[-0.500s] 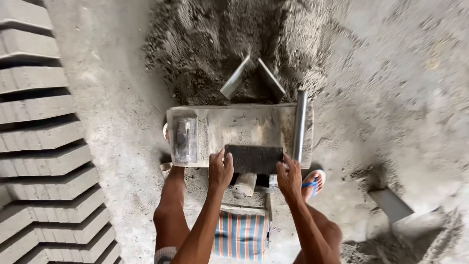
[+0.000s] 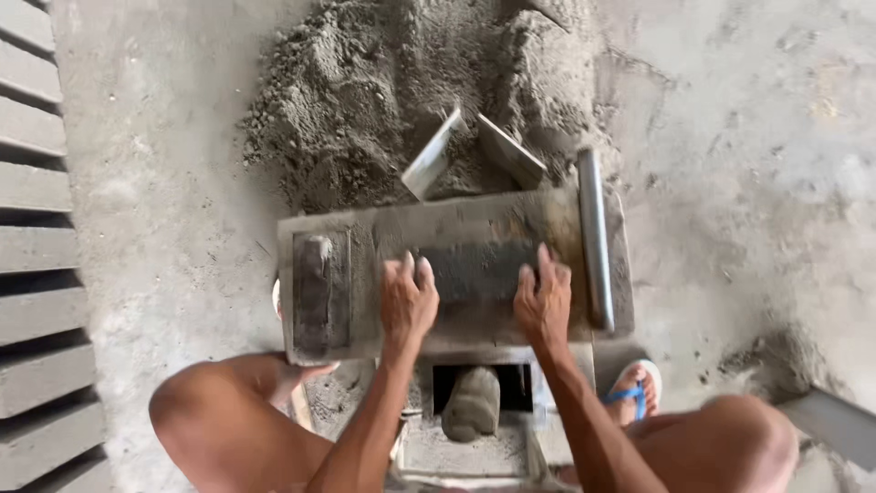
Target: The person scoops wet concrete into a rectangular metal mold using a trowel, levels the surface, and removes excess material. They then lift the mold, invert it to release a formed concrete brick onto a stack, and repeat the process.
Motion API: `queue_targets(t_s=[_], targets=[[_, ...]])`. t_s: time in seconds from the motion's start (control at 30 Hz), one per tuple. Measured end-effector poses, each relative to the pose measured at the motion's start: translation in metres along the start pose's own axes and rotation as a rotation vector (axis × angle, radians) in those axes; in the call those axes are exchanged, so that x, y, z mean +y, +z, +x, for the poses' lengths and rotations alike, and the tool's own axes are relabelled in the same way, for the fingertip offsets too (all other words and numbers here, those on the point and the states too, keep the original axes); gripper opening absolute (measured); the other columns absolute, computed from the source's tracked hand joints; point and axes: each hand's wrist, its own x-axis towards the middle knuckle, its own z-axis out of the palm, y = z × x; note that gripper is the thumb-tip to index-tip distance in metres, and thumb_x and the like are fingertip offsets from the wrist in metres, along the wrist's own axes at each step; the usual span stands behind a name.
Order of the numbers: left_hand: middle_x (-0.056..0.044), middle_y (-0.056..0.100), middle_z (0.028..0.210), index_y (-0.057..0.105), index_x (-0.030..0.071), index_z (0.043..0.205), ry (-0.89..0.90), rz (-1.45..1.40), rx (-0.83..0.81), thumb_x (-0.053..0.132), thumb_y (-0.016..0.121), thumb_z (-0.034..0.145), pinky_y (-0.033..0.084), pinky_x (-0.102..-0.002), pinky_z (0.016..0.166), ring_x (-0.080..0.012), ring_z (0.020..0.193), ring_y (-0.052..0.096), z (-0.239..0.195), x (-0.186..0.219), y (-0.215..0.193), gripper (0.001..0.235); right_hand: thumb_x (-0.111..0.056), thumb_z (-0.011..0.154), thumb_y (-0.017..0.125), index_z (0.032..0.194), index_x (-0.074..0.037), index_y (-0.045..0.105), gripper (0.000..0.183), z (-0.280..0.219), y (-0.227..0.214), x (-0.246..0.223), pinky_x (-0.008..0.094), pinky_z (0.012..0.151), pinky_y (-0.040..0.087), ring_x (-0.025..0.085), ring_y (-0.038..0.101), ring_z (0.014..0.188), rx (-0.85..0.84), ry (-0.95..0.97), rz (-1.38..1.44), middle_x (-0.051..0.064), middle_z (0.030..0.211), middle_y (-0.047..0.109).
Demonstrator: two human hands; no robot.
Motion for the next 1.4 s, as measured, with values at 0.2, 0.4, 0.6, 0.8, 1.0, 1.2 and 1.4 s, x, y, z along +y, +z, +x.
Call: queue_targets(t_s=[0.2, 0.4, 0.6, 0.8, 1.0, 1.2, 1.4], targets=[[-0.012, 0.058, 0.085, 0.065, 0.007, 0.098, 0.112, 0.023, 0.096, 0.023, 0.038, 0.096, 0.050, -0.037, 0.070, -0.0272, 0.079, 0.061, -0.025, -0.052, -0.020, 0.032, -0.034, 0.098, 0.034, 0.104, -0.012, 0.063, 0.037, 0.002, -0.040, -0.016, 0.044, 0.072, 0.048, 0.029, 0.065, 0.074, -0.005, -0.045, 0.074, 0.006, 0.073, 0.065], [-0.006, 0.065, 0.064, 0.069, 0.018, 0.069, 0.150, 0.092, -0.090, 0.043, 0.065, 0.074, 0.050, -0.039, 0.062, -0.0317, 0.070, 0.065, -0.049, -0.073, -0.039, 0.025, -0.057, 0.080, 0.059, 0.068, -0.020, 0.067, 0.040, -0.028, -0.055, 0.029, 0.046, 0.066, 0.049, 0.033, 0.065, 0.070, -0.159, -0.064, -0.140, 0.006, 0.059, 0.062], [-0.016, 0.069, 0.086, 0.068, 0.006, 0.099, 0.033, 0.259, -0.585, 0.022, 0.052, 0.076, 0.049, -0.045, 0.076, -0.0349, 0.085, 0.066, -0.086, -0.082, -0.035, 0.033, 0.011, 0.068, 0.042, 0.144, -0.023, 0.029, 0.084, -0.098, -0.123, 0.016, 0.045, 0.073, 0.049, 0.043, 0.059, 0.090, -0.748, 0.064, 0.031, 0.031, 0.123, 0.049], [-0.017, 0.068, 0.101, 0.059, 0.003, 0.120, -0.080, 0.256, -0.726, 0.029, 0.052, 0.082, 0.049, -0.048, 0.087, -0.0391, 0.100, 0.061, -0.067, -0.189, 0.030, 0.046, 0.001, 0.073, 0.064, 0.115, 0.001, 0.058, 0.042, -0.064, -0.074, 0.128, 0.036, 0.056, 0.058, 0.034, 0.069, 0.060, -0.904, 0.347, -0.211, 0.029, 0.074, 0.066], [-0.031, 0.063, 0.087, 0.035, -0.003, 0.136, 0.734, 0.750, -0.383, 0.016, 0.057, 0.085, 0.059, -0.039, 0.060, -0.0337, 0.078, 0.067, -0.053, -0.297, 0.098, 0.058, -0.011, 0.073, 0.052, 0.137, -0.010, 0.044, 0.064, -0.054, -0.019, 0.195, 0.053, 0.092, 0.043, 0.043, 0.056, 0.107, -0.773, 0.384, -0.295, 0.028, 0.119, 0.056], [-0.024, 0.063, 0.077, 0.064, -0.010, 0.094, 0.182, 0.649, -0.585, 0.008, 0.047, 0.084, 0.057, -0.045, 0.059, -0.0366, 0.077, 0.066, -0.063, -0.323, 0.161, 0.026, -0.018, 0.079, 0.051, 0.133, -0.001, 0.045, 0.057, -0.079, 0.038, 0.245, 0.053, 0.102, 0.033, 0.044, 0.047, 0.119, -0.801, 0.581, -0.213, 0.027, 0.128, 0.051], [-0.009, 0.068, 0.084, 0.061, 0.013, 0.104, -0.500, 0.065, -0.551, 0.025, 0.042, 0.082, 0.052, -0.047, 0.061, -0.0303, 0.082, 0.066, -0.077, -0.288, 0.107, 0.031, -0.018, 0.089, 0.050, 0.118, 0.008, 0.048, 0.039, -0.083, -0.005, 0.228, 0.054, 0.086, 0.043, 0.049, 0.054, 0.105, -0.829, 0.656, -0.116, 0.038, 0.111, 0.053]])
